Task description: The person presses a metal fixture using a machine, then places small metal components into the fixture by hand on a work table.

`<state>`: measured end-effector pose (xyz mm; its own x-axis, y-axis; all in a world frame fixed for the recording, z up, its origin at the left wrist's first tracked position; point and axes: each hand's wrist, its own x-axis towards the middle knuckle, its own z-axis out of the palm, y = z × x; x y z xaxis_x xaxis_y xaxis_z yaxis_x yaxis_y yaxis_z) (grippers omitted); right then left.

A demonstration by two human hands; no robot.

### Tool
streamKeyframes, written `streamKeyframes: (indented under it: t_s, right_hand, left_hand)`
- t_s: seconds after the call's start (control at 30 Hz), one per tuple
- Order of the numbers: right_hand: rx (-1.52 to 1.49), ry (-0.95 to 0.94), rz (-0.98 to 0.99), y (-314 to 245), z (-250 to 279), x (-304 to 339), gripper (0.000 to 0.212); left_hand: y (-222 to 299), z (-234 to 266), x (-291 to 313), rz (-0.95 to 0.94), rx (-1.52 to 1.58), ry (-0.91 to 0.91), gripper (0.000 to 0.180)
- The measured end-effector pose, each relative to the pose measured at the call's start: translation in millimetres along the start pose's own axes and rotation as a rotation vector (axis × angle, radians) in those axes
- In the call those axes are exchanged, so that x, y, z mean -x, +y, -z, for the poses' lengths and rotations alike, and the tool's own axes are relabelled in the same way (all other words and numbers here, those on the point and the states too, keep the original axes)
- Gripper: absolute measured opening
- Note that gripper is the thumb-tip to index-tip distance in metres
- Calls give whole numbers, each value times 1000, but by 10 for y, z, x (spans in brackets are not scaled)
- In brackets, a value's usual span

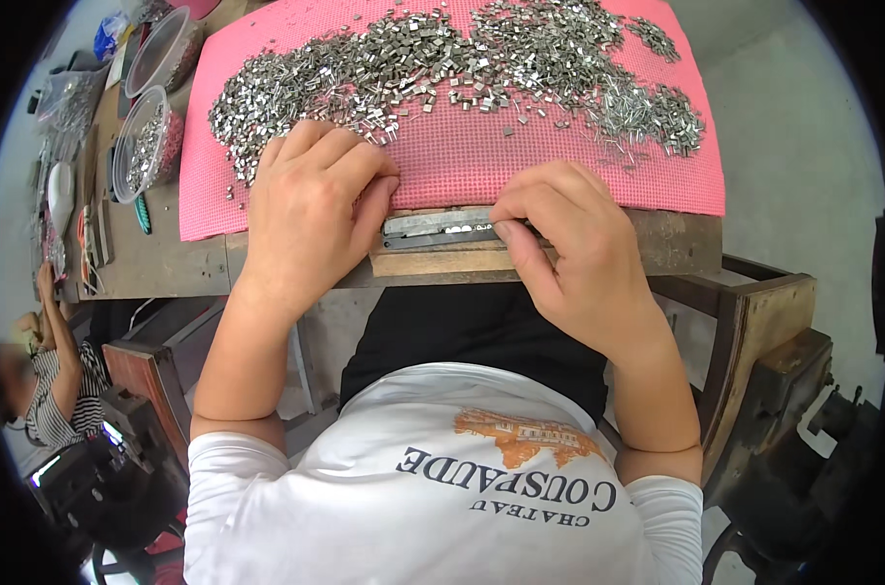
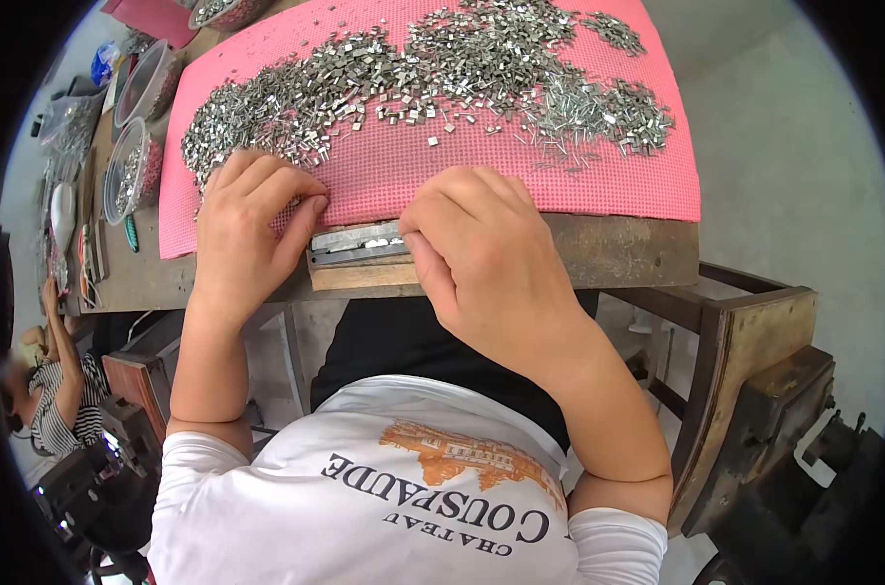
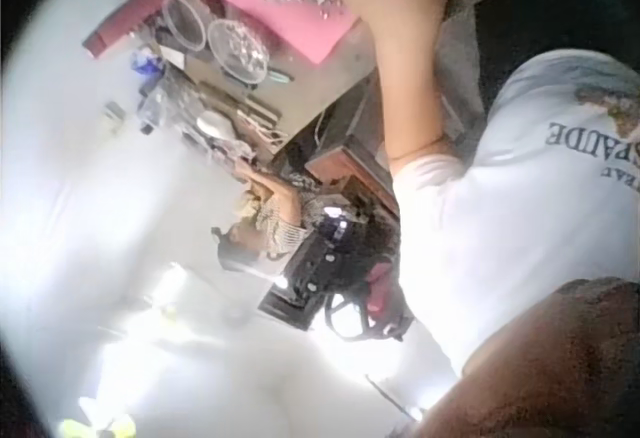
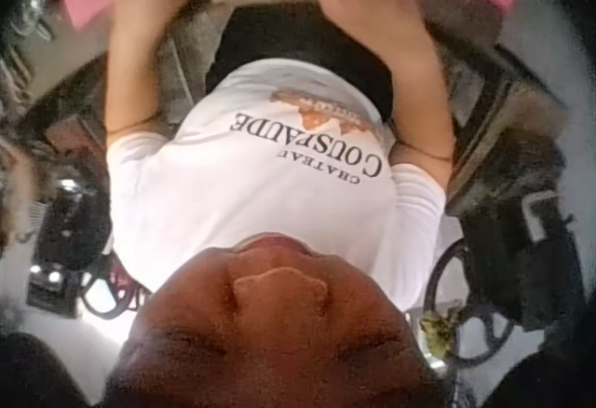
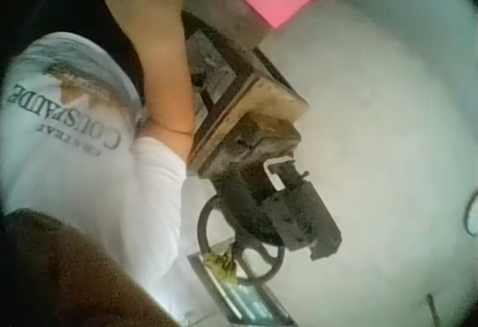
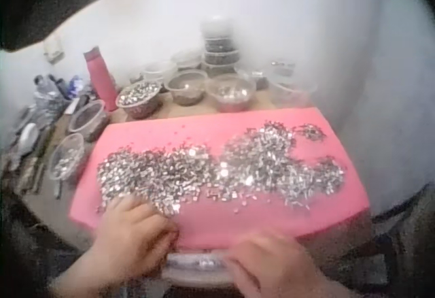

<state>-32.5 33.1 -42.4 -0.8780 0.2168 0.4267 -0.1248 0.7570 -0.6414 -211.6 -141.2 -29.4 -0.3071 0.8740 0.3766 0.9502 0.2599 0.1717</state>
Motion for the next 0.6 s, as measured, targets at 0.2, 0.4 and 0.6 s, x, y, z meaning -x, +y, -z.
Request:
streamKeyframes:
  t_s: [0.2,0.4,0.6]
  right_hand:
    - [75,8,30,-8,-48,7,13]
    - [195,55,86,-69,-85,23,16]
    - [244,88,121,-44,-113,93,20]
  left_hand:
    - [206,-42,35,24,287,49,10]
    - [370,-190,103,2,462,81,12]
    - [492,-215,127,26,402,64,14]
